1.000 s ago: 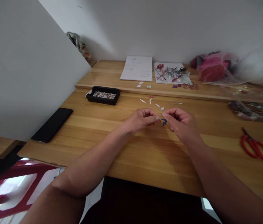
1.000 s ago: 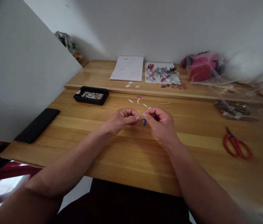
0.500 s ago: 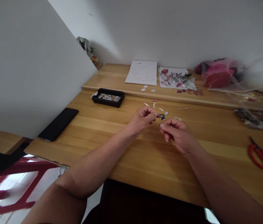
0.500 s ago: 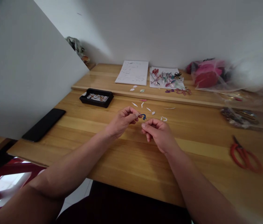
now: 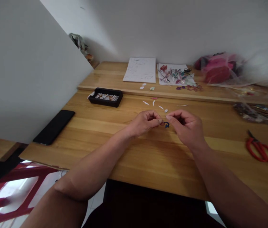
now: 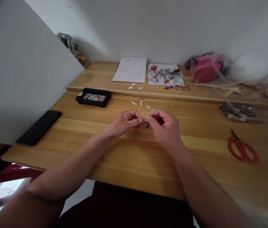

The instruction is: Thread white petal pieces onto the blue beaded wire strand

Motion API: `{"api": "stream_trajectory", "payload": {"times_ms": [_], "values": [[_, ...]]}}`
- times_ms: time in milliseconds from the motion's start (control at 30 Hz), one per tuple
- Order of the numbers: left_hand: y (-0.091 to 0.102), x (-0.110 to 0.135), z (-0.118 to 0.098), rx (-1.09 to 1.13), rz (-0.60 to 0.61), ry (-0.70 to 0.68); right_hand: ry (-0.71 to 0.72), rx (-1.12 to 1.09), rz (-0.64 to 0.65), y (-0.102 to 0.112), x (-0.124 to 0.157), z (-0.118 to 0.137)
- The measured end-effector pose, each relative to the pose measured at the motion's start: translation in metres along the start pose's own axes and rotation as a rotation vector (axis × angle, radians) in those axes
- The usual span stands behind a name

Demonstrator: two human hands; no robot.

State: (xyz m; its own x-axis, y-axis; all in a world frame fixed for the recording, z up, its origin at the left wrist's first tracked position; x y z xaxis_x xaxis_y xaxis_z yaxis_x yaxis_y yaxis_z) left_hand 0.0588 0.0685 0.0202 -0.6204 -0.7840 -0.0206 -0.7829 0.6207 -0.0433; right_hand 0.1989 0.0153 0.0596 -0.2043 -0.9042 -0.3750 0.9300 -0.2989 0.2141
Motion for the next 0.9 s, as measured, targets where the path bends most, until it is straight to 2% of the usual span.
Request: {"api": "stream_trajectory", "payload": {"times_ms": [267, 433, 533, 700, 900], "values": [[-0.001, 0.003, -0.002, 0.094, 0.024, 0.022, -0.276, -0.277, 0.045, -0.007, -0.005, -0.033], [0.007, 0.002, -0.005, 0.097, -0.067, -0.031, -0.475, -0.415, 0.108, -0.023, 0.007, -0.046], [0.013, 0.001, -0.007, 0.076, -0.156, -0.063, -0.528, -0.424, 0.166, -0.03, 0.013, -0.045], [0.02, 0.0, -0.007, 0.069, -0.241, -0.063, -0.485, -0.333, 0.196, -0.029, 0.015, -0.035], [0.02, 0.0, -0.007, -0.021, -0.24, -0.066, -0.165, -0.055, 0.118, -0.014, 0.009, -0.006]]}}
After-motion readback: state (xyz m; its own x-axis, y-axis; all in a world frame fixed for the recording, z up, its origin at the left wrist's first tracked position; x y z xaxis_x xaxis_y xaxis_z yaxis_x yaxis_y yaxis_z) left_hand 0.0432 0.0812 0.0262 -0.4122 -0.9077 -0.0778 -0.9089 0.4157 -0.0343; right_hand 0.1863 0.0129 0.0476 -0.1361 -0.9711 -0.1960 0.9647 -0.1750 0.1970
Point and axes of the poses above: each hand's wrist, its own x-axis away from the middle knuckle, its own y-axis out of the back of the hand, z = x × y, the point moved 8 cm from there along -x, towards the middle knuckle, and after that the axes turned 7 degrees about -x, right-handed, at the moved point
